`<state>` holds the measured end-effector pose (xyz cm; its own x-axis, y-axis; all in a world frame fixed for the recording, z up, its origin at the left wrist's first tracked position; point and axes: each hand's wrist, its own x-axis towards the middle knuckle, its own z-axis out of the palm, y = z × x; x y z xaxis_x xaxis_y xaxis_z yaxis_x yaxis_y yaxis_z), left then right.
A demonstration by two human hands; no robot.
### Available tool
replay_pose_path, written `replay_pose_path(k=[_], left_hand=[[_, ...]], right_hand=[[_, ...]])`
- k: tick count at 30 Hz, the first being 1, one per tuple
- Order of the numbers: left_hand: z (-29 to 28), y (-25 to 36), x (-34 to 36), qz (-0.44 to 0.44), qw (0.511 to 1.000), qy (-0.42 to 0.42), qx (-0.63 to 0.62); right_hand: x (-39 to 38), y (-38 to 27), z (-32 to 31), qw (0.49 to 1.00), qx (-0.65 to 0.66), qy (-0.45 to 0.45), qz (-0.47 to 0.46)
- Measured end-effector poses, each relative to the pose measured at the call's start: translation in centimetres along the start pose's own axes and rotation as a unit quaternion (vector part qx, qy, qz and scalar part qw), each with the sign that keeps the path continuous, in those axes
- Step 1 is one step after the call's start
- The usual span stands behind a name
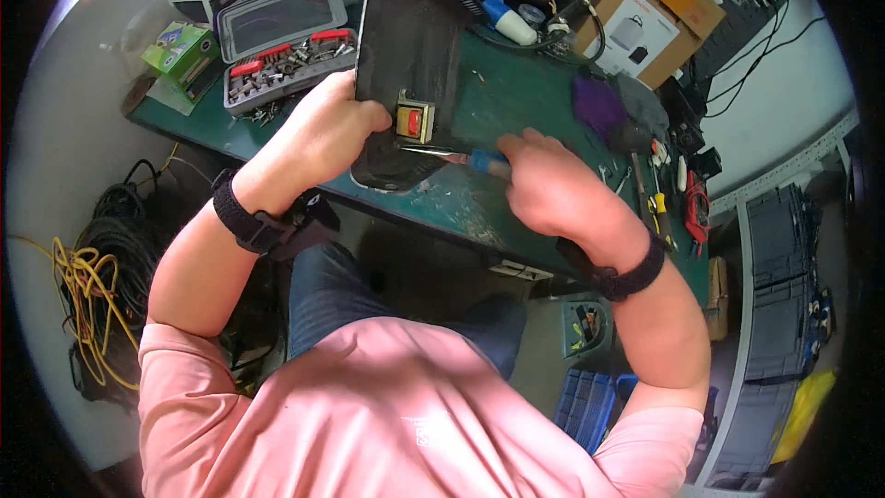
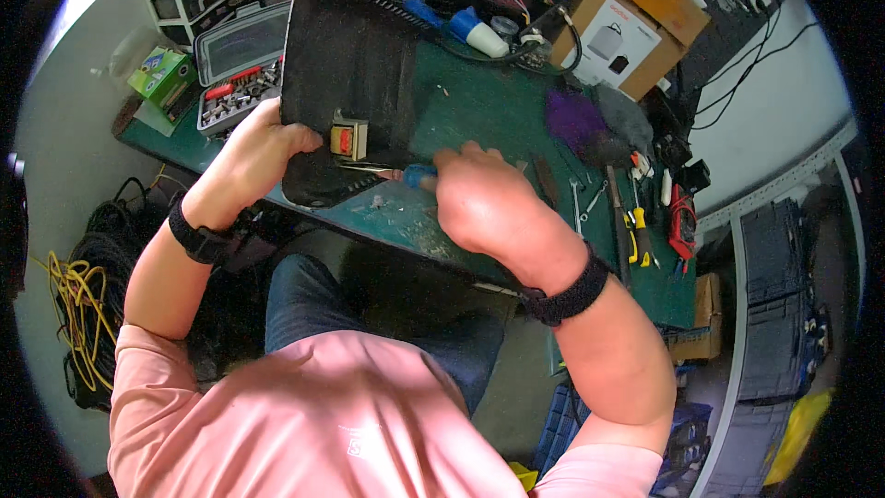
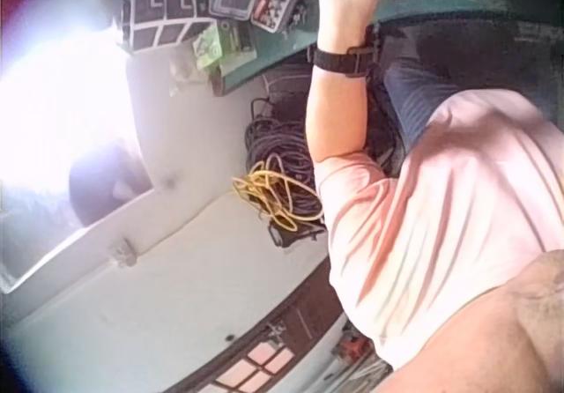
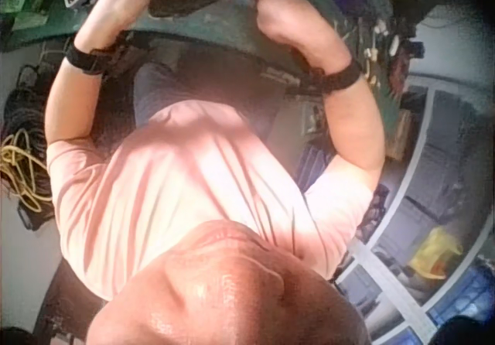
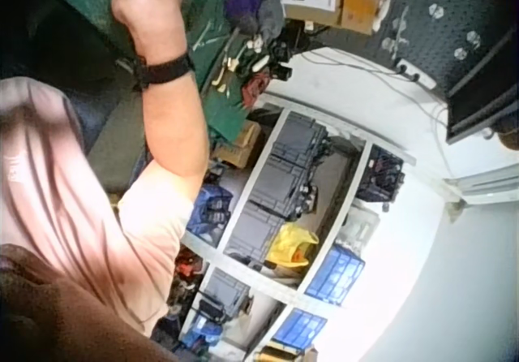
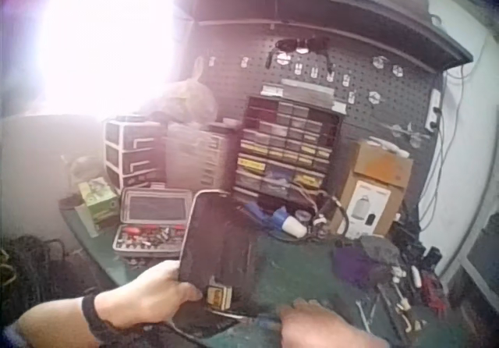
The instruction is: The person uses a screwdriver to adjust a small component on a black plastic housing. They then use pliers to manipulate a wire or part of the component. Finally, they open a case of socket bits and select a specific bit to fit onto the component.
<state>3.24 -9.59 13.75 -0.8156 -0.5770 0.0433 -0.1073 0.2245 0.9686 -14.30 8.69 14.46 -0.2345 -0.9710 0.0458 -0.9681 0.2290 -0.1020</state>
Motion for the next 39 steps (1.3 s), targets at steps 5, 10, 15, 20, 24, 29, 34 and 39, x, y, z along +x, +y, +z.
replay_pose_path(k=[5,10,15,20,24,29,34,39], left_hand=[[1.0,1.3,0.0,0.022,0.993,0.006,0.120],[1.9,1.4,0.1,0.062,0.989,0.042,0.130],[2.2,1.6,-0.5,0.040,0.987,0.053,0.143],[2.5,1.8,-1.1,0.028,0.983,0.084,0.163],[2.6,0.5,-1.7,0.067,0.983,0.114,0.126],[3.0,-0.3,-2.1,0.088,0.985,0.118,0.096],[3.4,0.2,-2.6,0.039,0.989,0.119,0.074],[3.2,-0.2,-2.6,0.041,0.988,0.118,0.094]], right_hand=[[-0.7,0.1,0.4,0.999,0.025,-0.011,0.018],[-1.5,0.1,0.7,0.996,0.073,-0.027,0.042],[-1.8,-0.5,1.1,0.991,0.101,-0.043,0.075],[-2.3,-0.7,2.0,0.994,0.082,-0.013,0.067],[-3.1,-1.7,2.6,0.996,0.054,0.029,0.071],[-3.6,-2.4,2.9,0.996,0.027,0.052,0.069],[-3.8,-2.5,2.7,0.997,0.003,0.056,0.062],[-4.0,-2.7,2.8,0.996,0.004,0.058,0.063]])
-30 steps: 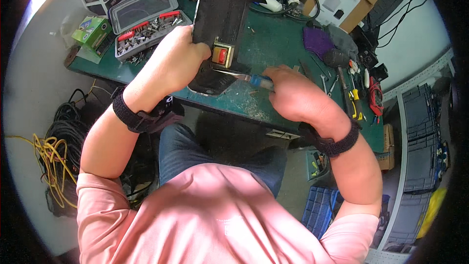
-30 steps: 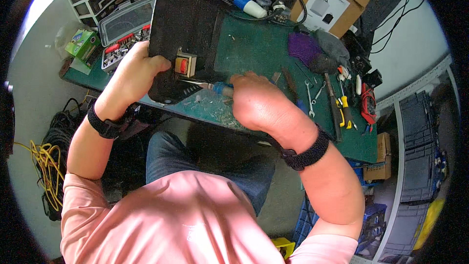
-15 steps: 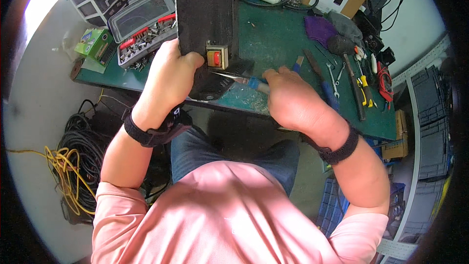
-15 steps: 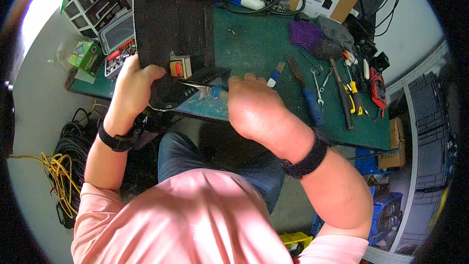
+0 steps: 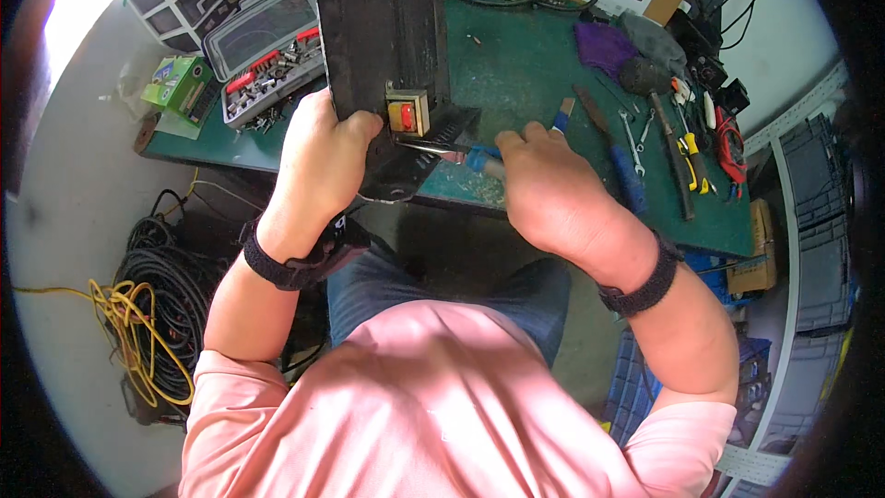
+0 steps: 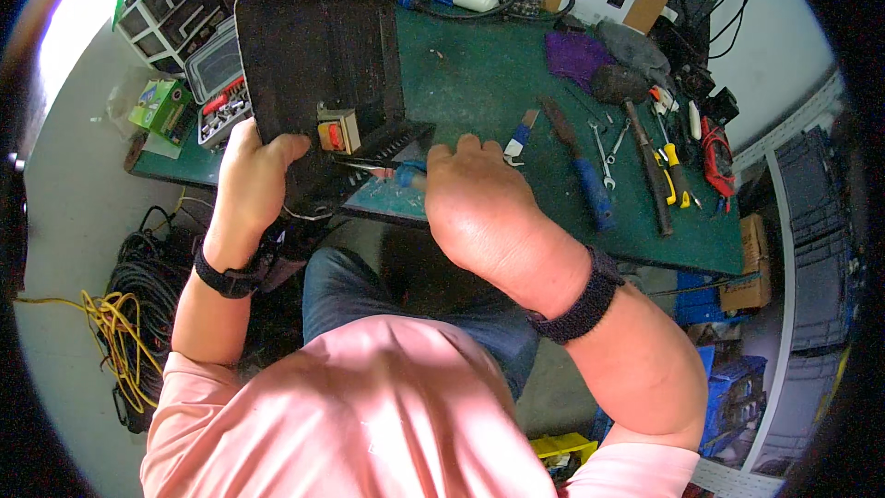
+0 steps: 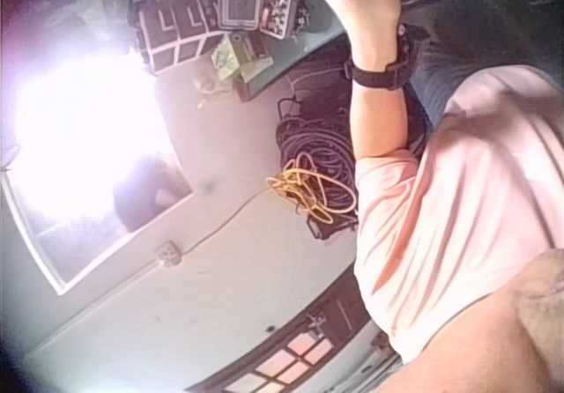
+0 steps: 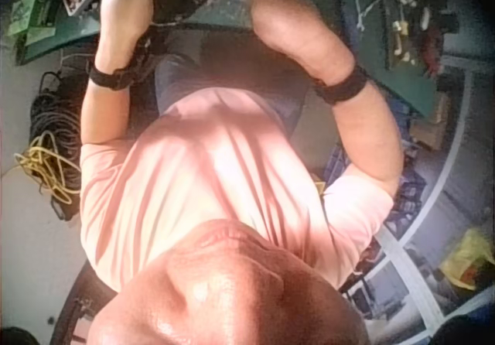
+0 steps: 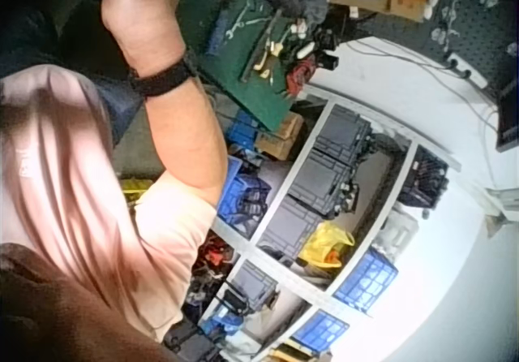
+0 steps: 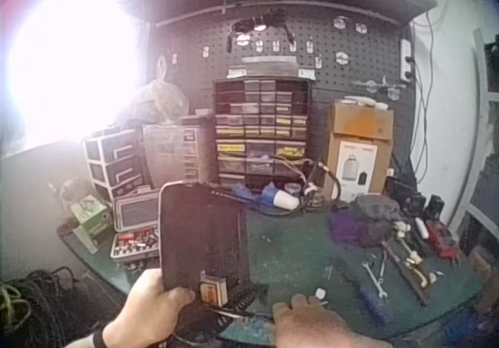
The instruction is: The person uses a screwdriver to adjust a small component on a black plastic housing. They then use pliers to manipulate a wire or part of the component. Finally, they open a case of socket bits and select a specific bit to fit onto the component.
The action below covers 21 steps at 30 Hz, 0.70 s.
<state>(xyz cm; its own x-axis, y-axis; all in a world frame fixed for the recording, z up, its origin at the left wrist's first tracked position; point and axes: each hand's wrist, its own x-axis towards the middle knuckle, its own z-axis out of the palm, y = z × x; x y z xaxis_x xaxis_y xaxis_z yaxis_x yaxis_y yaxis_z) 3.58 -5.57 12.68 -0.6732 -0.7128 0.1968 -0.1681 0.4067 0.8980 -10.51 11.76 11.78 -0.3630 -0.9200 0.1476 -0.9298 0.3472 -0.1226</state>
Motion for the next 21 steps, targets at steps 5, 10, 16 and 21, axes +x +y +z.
replay_pose_path(k=[5,10,16,21], left_hand=[[0.09,-0.64,0.06,0.015,1.000,0.014,-0.024],[0.28,-0.98,0.06,0.015,0.998,0.016,-0.061],[0.06,-0.86,0.01,0.000,1.000,0.008,-0.030],[0.20,-0.73,-0.21,0.003,0.999,0.023,-0.031]], right_hand=[[0.03,0.04,0.06,1.000,0.025,-0.012,0.006],[-0.02,-0.02,-0.06,0.997,0.053,-0.040,0.026],[0.12,-0.14,-0.29,0.998,0.031,-0.055,0.027],[-0.34,-0.05,0.06,0.999,-0.025,0.014,-0.028]])
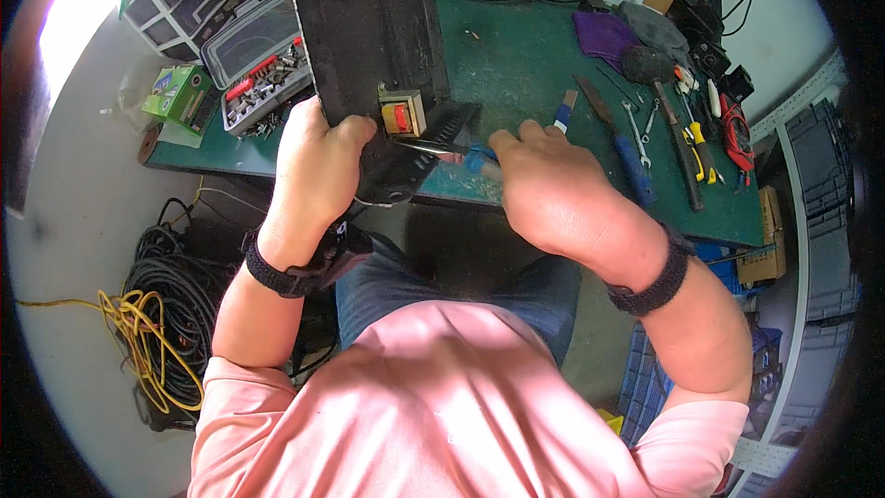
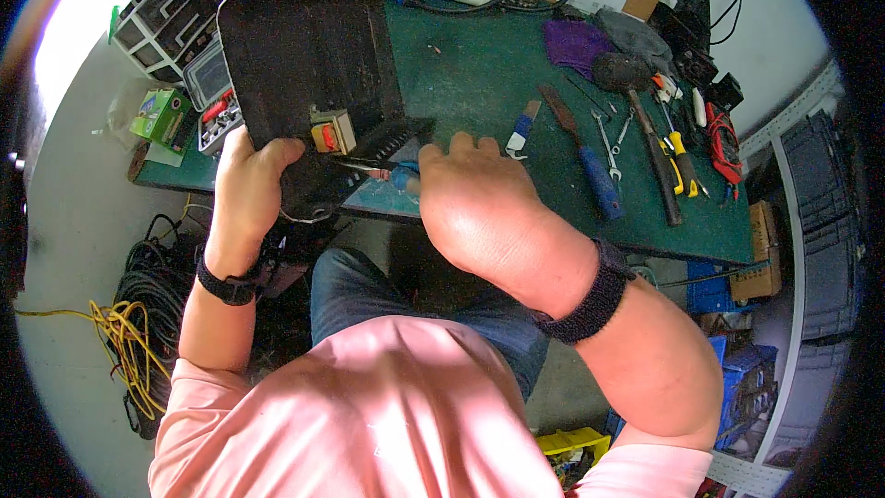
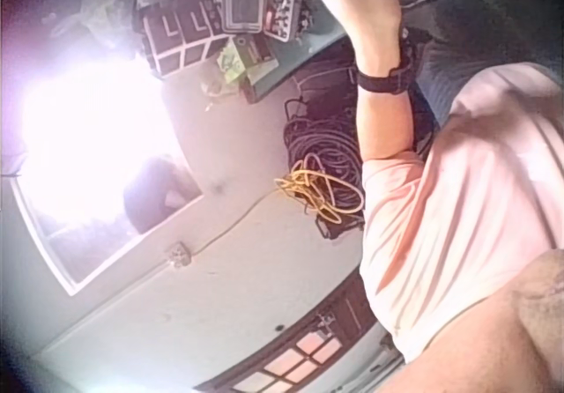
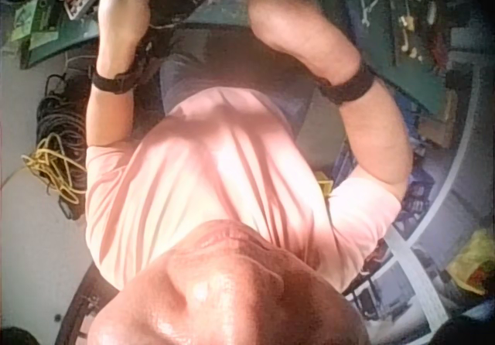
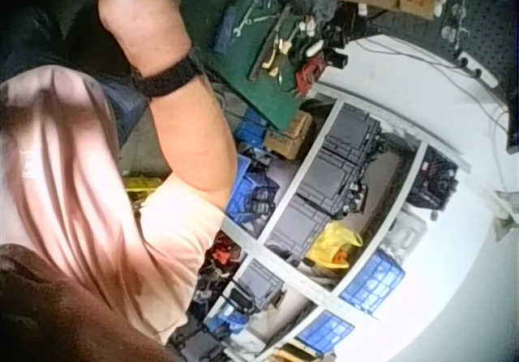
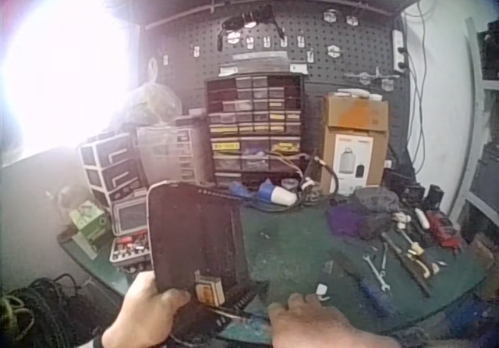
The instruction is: The person uses a screwdriver to adjust a small component on a black plastic housing. They then use pliers to manipulate a wire or part of the component. Finally, they open a case of socket bits and select a specific bit to fit onto the component.
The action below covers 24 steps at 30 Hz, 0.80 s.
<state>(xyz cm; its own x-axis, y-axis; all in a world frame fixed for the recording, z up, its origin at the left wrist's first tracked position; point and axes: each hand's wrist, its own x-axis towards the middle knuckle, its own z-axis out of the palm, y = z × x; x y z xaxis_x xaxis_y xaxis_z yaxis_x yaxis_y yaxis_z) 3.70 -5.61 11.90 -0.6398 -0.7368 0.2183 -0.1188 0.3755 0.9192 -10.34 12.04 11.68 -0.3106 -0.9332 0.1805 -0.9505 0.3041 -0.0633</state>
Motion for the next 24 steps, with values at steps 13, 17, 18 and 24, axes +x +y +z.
replay_pose_path(k=[13,17,18,24], left_hand=[[-0.5,0.0,0.4,0.001,1.000,-0.017,0.020],[-0.6,-0.2,0.6,-0.024,1.000,-0.009,-0.015],[-0.6,-0.3,0.6,-0.023,1.000,-0.008,-0.020],[-0.2,0.0,-0.1,0.000,1.000,0.004,-0.007]], right_hand=[[1.3,-0.5,0.0,0.964,-0.222,0.147,-0.022],[1.5,0.3,0.3,0.953,-0.208,0.212,-0.060],[1.5,0.2,0.3,0.964,-0.184,0.187,-0.047],[0.4,0.6,0.1,0.999,-0.028,0.017,0.022]])
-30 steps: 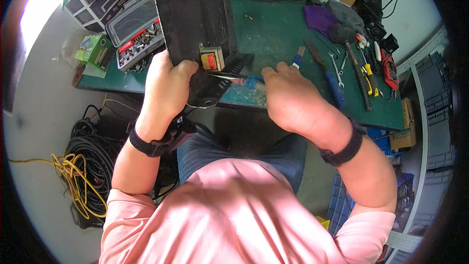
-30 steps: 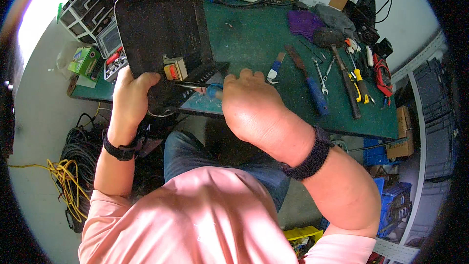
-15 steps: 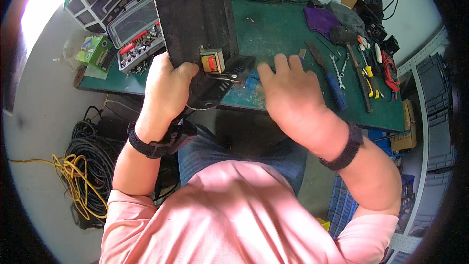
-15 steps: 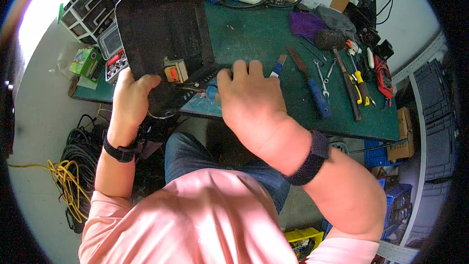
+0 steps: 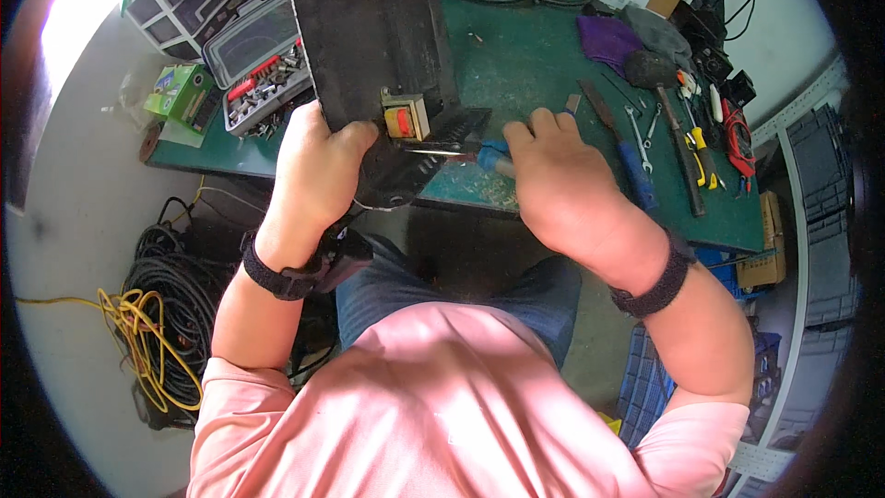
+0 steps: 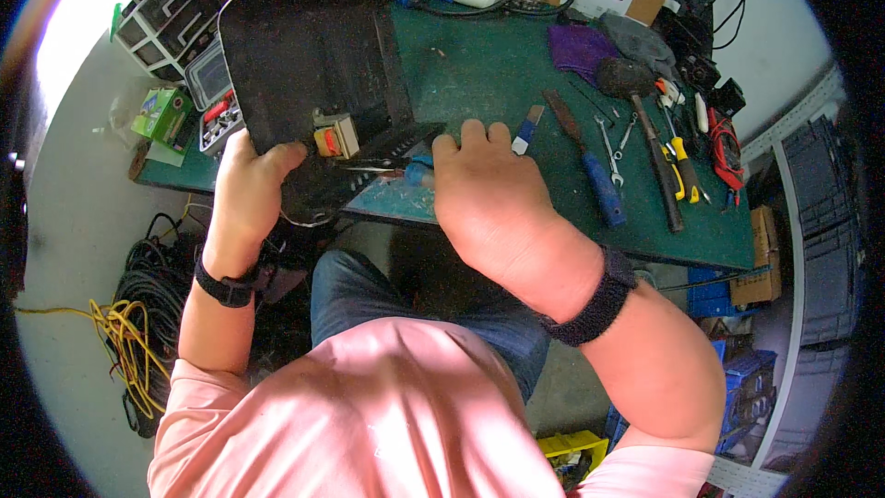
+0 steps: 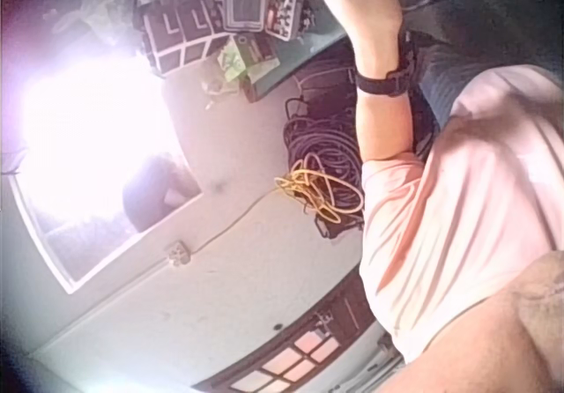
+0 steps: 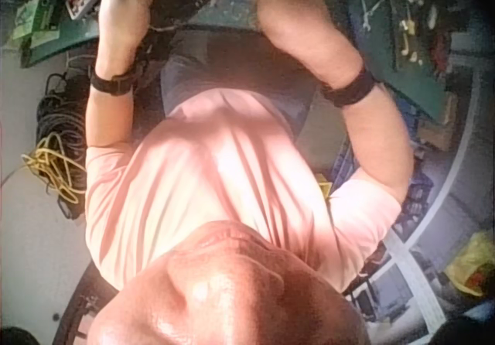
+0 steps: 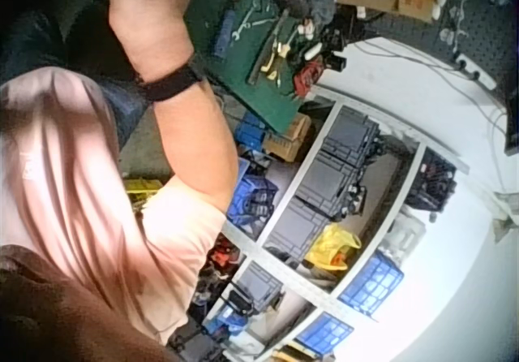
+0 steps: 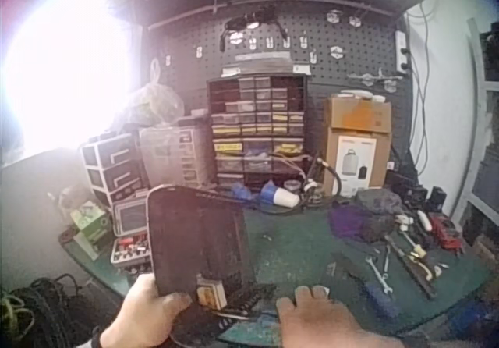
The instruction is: The person uses a screwdriver to adjust a small component on a black plastic housing. They then use pliers to manipulate a wire or part of the component. Finally, they open a case of socket bits and select a specific bit to fit onto the component.
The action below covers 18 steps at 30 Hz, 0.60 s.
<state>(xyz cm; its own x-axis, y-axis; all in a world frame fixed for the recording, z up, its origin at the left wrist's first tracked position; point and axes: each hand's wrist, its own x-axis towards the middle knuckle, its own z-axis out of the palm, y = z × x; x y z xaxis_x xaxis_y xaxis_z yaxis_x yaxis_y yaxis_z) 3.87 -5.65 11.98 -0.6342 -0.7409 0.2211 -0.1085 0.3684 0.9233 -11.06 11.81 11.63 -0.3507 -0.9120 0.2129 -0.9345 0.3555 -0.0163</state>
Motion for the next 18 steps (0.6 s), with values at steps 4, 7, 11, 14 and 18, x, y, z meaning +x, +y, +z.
replay_pose_path(k=[4,7,11,14,18], left_hand=[[0.20,0.92,-0.42,-0.019,0.999,0.000,0.034],[0.24,0.63,-0.39,0.001,1.000,-0.001,0.029],[0.30,0.36,-0.36,0.002,1.000,-0.007,0.021],[0.27,0.52,-0.53,0.007,0.999,-0.007,0.034],[0.41,0.33,-0.76,0.030,0.998,-0.001,0.048]], right_hand=[[-0.28,-0.06,0.23,0.999,0.012,0.025,-0.021],[-0.23,-0.09,0.18,1.000,0.025,0.006,-0.003],[-0.49,-0.24,0.34,0.999,0.052,0.002,0.004],[-0.54,-0.33,0.42,0.998,0.058,0.001,0.000],[-0.71,-0.57,0.14,0.999,0.043,-0.011,0.009]])
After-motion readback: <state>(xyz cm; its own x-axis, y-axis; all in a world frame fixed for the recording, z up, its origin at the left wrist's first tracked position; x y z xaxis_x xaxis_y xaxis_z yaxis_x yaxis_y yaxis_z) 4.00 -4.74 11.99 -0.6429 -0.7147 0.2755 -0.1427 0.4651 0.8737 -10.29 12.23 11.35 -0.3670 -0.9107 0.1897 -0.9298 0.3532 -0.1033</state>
